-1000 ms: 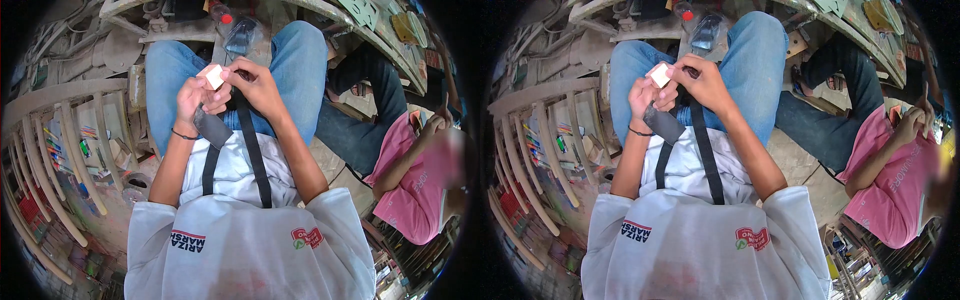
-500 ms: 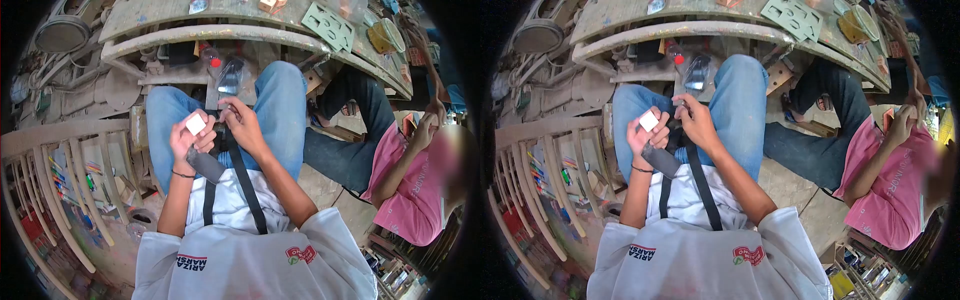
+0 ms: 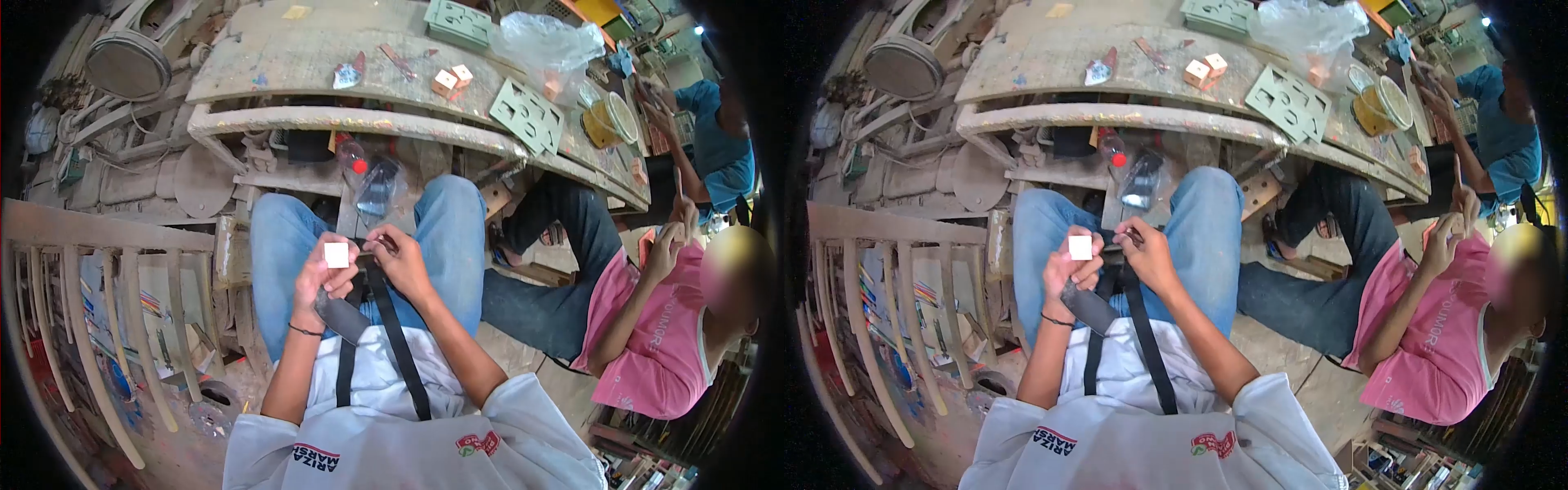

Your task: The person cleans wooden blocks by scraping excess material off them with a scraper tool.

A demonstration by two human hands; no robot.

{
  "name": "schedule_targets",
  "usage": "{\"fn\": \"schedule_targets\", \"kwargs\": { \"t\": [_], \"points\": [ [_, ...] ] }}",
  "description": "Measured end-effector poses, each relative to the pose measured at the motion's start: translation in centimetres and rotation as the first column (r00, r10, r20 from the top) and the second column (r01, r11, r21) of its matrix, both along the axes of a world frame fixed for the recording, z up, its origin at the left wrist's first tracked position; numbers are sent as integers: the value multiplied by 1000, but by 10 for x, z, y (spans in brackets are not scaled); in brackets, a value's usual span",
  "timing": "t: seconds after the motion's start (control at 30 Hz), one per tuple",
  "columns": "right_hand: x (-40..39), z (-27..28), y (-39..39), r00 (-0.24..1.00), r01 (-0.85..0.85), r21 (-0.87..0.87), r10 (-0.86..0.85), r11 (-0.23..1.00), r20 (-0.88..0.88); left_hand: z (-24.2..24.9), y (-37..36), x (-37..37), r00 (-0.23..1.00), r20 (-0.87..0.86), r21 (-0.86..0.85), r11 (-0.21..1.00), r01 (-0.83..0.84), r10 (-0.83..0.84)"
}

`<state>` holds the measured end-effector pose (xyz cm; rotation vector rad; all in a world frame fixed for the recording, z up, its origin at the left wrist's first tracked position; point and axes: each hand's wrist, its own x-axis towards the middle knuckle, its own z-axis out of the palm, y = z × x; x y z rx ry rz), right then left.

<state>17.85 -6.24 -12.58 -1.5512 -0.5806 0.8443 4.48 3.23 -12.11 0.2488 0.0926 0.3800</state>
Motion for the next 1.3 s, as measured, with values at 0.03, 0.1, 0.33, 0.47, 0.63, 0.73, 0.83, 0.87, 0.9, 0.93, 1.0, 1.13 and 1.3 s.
{"fn": "schedule_targets", "kwargs": {
  "t": [0.03,0.1,0.33,0.47,0.63,0.73,0.83,0.87,0.9,0.93,1.0,1.13,1.3],
  "points": [
    [6,2,2,998,-15,-26,17,1000,60,2,0,0,1000,-1,-9,1000,7,-7],
    [35,10,22,877,-14,18,4,1000,481,0,1,2,1000,-1,-41,999,21,-21],
    [183,57,166,332,81,145,-164,986,929,5,-2,2,997,-35,-90,994,58,-62],
    [226,64,218,367,264,-63,-40,963,929,6,-6,2,994,-104,-82,996,30,-39],
    [233,53,240,336,320,-286,174,903,926,14,-10,9,990,-127,-84,995,53,-64],
    [227,53,243,264,344,-274,187,898,946,12,-15,17,988,-111,-75,993,96,-104],
    [238,58,241,322,167,-215,153,962,934,5,-15,19,972,-200,-114,988,103,-125],
    [230,69,227,271,117,-134,98,984,958,1,-21,16,944,-300,-158,983,94,-139],
    [213,82,204,58,30,68,-70,997,996,9,-23,12,928,-367,-139,990,11,-62],
    [217,77,191,83,-44,99,-95,994,992,19,-19,13,903,-430,-97,993,-63,15],
    [138,133,135,508,61,63,-85,996,857,18,-12,7,974,-219,-167,981,-104,66],
    [76,133,37,922,-45,117,-4,992,387,20,-13,-6,961,-215,-14,983,-181,174],
    [4,98,-58,927,-117,409,247,905,-281,55,-10,-12,909,-272,261,933,-246,315]
  ]
}}
